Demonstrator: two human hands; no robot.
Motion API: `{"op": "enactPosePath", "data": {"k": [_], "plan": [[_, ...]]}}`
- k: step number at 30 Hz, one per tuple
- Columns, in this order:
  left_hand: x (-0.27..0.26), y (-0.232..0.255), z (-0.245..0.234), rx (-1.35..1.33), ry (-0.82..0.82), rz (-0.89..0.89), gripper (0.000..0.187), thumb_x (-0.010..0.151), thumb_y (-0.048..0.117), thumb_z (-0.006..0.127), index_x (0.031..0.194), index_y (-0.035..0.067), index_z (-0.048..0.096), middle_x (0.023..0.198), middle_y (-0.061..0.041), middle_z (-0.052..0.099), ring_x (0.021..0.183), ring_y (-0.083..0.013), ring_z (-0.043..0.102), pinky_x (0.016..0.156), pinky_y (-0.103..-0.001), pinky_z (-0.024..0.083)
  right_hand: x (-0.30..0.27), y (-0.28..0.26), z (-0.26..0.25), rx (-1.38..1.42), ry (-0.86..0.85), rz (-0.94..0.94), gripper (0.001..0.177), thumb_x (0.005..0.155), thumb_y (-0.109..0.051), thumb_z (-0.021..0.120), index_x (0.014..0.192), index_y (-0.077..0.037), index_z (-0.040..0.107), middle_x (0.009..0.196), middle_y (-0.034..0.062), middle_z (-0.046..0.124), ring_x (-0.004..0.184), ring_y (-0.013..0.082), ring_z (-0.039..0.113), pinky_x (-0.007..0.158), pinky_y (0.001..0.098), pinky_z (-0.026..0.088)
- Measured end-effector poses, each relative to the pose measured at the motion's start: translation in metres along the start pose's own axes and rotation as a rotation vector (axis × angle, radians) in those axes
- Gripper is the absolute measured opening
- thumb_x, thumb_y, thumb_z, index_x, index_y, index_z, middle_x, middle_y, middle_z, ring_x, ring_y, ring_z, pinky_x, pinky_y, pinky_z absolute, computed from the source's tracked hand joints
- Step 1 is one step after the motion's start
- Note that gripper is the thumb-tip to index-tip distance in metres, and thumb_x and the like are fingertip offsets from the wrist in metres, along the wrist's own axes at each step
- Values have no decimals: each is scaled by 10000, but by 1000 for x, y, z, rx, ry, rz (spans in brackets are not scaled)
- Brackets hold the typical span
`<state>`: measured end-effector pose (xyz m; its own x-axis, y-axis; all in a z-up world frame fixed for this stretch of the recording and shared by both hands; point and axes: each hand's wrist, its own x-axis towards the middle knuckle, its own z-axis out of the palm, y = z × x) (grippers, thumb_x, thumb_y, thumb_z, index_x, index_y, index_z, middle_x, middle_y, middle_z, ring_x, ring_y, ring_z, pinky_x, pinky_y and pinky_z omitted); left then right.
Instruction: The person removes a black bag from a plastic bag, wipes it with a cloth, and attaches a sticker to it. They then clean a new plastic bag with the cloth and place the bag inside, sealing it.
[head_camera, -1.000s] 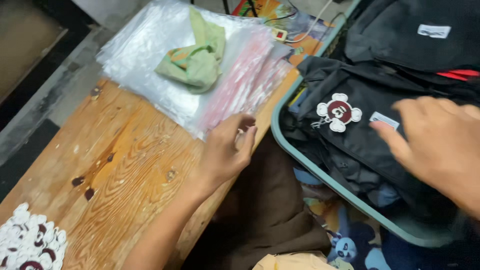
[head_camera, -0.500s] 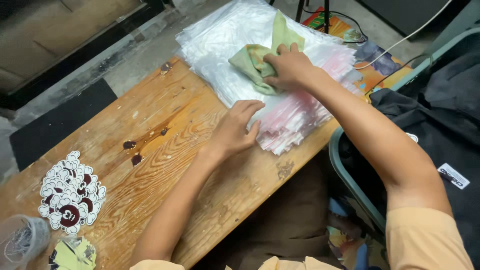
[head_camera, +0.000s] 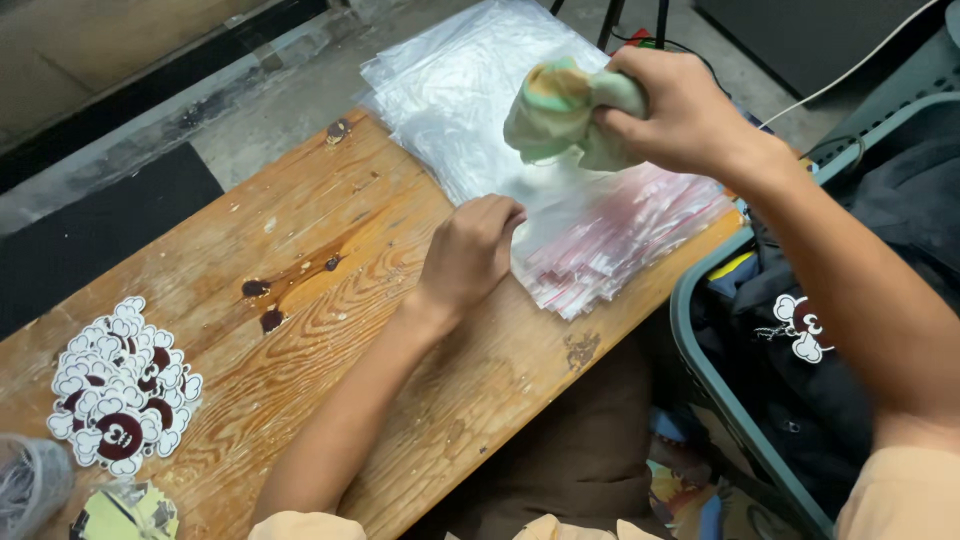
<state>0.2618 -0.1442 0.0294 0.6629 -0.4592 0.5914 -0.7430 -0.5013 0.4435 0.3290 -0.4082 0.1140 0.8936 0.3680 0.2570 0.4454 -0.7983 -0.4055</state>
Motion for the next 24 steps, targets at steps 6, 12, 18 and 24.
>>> {"op": "enactPosePath", "data": {"k": [6,12,18,24], "plan": [[-17,20,-50,233,132,376,126,988,-96,495,900,-42,567,895,-204,625,784,-338,609,803,-417,535,-12,-33,-8,26,72,-80,186,938,-121,705,1021,-8,583,898,136,610,791,281,536,696,413,393],[-52,8,-20,298,93,313,84,985,-73,555,968,-57,635,896,-205,704,774,-296,722,677,-340,618,-20,-42,13,-42,28,-106,200,903,-151,698,991,-8,589,893,142,628,775,323,560,694,432,405],[-29,1,34,315,188,293,114,1018,-7,527,924,32,578,917,-128,691,667,-205,672,502,-310,495,-37,-31,9,-125,37,-79,200,907,-167,674,984,-3,590,898,166,623,785,359,563,693,455,410],[-19,-2,57,-33,-42,114,188,1001,55,531,1120,-70,605,912,-182,684,623,-249,655,478,-308,565,-47,2,-9,-167,61,19,217,909,-200,665,995,-21,578,926,168,618,828,360,570,719,456,414]]}}
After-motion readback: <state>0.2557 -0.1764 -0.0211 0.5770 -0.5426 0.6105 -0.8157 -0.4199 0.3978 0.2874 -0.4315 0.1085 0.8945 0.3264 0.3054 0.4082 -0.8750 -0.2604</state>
